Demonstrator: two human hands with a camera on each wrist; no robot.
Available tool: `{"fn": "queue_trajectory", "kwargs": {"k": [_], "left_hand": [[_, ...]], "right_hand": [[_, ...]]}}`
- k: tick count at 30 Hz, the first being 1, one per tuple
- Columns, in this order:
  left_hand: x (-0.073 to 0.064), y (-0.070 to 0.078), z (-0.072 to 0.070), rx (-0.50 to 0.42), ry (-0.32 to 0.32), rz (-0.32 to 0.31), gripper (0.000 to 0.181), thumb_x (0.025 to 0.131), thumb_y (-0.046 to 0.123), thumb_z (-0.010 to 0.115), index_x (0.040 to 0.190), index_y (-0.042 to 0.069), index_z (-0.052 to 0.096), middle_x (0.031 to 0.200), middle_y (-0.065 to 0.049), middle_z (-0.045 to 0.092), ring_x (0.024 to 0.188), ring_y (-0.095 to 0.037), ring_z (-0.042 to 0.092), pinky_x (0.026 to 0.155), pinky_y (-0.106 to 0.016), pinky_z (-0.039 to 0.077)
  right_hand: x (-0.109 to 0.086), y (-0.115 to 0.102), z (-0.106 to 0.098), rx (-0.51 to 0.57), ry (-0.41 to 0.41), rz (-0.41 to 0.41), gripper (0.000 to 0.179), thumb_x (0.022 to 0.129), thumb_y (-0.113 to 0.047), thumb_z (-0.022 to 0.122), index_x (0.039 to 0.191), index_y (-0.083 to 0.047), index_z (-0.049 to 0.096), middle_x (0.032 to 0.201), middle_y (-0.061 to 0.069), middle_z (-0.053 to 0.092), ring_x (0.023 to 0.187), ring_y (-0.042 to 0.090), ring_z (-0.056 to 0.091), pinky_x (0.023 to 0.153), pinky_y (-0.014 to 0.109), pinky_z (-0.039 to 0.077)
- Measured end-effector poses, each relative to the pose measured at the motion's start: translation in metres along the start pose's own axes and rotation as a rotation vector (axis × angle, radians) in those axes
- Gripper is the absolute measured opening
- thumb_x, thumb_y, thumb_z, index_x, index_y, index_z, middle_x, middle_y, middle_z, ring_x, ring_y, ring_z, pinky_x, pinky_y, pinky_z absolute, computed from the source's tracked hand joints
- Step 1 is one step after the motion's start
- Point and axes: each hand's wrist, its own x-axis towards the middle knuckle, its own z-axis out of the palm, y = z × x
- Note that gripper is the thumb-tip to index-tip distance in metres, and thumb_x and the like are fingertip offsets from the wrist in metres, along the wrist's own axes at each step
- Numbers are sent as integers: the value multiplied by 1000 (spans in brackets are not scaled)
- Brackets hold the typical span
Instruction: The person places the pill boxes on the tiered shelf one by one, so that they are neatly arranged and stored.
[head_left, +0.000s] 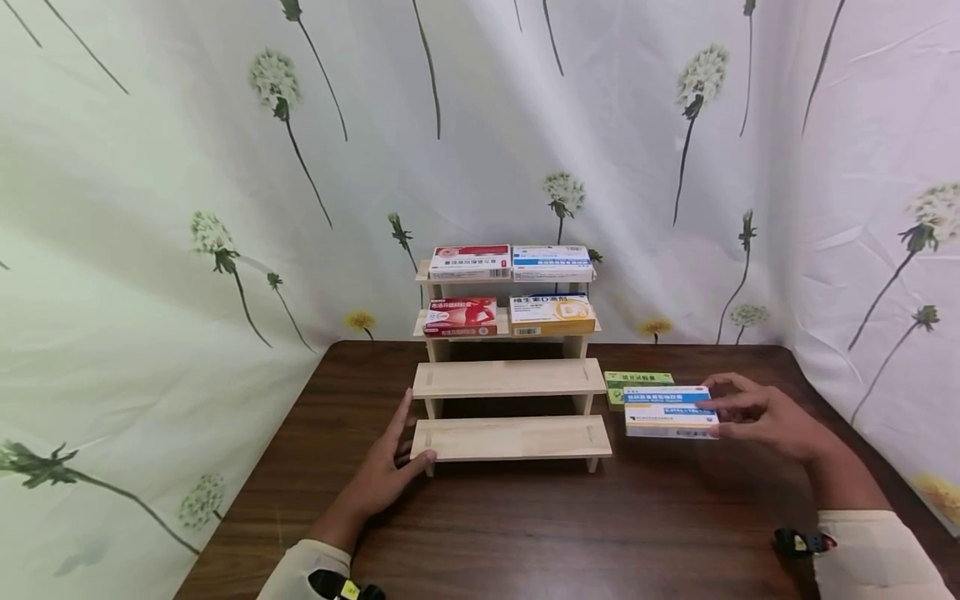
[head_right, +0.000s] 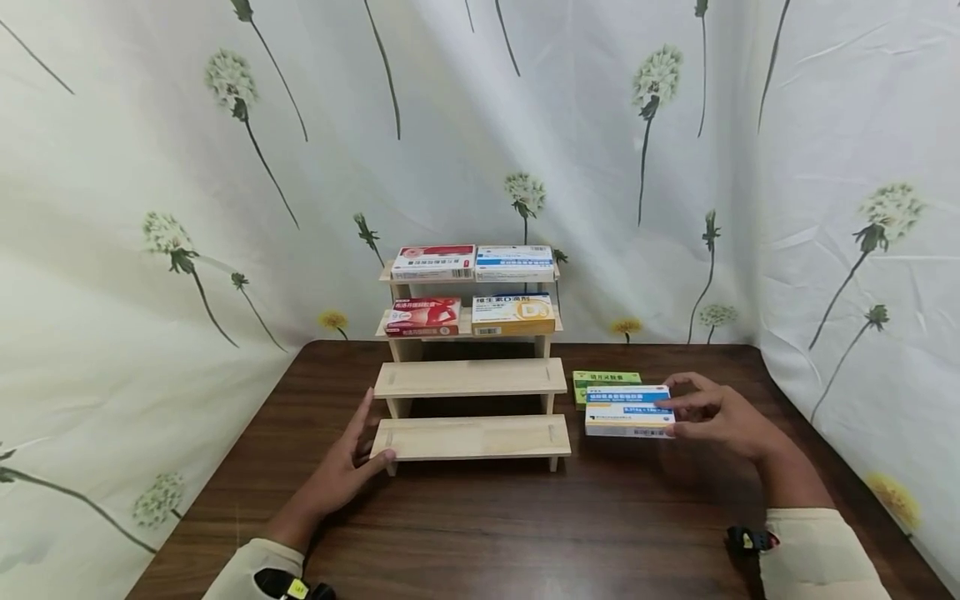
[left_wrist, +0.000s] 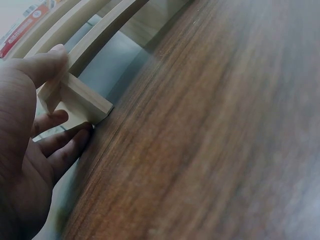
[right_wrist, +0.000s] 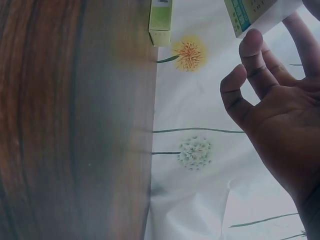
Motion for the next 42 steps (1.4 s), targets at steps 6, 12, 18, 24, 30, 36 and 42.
{"fn": "queue_trajectory", "kwargs": {"k": [6,12,18,24,30,36,42], "left_hand": [[0,0,0,-6,-9,-5,102,107,24,75,177,38,3,164,-31,48,141,-48,63,103,-47,60],[-1,-1,0,-2,-1,3,102,106,22,75,177,38,3,163,-31,48,140,-49,63,102,-44,60],[-1,0,-1,-3,1,5,102,106,22,75,177,37,3,163,-32,48,139,-49,63,102,-43,60],[-1,3,-1,-1,1,-2,102,106,23,75,177,37,4,162,-31,50,140,-48,64,102,-43,60],[0,2,0,3,-3,-11,102,106,25,75,177,38,4,164,-30,48,141,-49,63,104,-48,60],[-2,2,-1,5,2,-12,102,106,23,75,177,36,4,163,-31,49,139,-48,64,102,-43,61],[-2,2,-1,7,-1,1,101,106,23,75,178,35,4,162,-30,50,139,-47,64,102,-42,61]], "right_hand": [[4,-7,-6,-19,34,-18,34,88,-5,90,121,-8,85,137,-8,55,104,3,58,77,23,50],[8,-9,-11,1,43,-73,34,88,1,88,122,-4,84,137,-14,56,103,3,61,77,22,52],[12,-16,-20,18,52,-116,37,86,6,87,122,-2,84,138,-18,57,103,2,62,78,19,52],[17,-30,-27,24,42,-103,39,86,5,87,125,-3,83,141,-18,57,114,1,58,83,19,54],[27,-42,-30,50,21,-124,40,89,6,84,127,-2,81,144,-16,58,121,2,55,85,18,51],[39,-53,-28,84,-3,-126,39,90,5,84,129,-1,80,148,-21,58,126,-4,56,89,16,53],[47,-55,-13,156,-29,-157,42,89,7,84,130,2,78,152,-27,58,121,-1,63,82,21,59]]}}
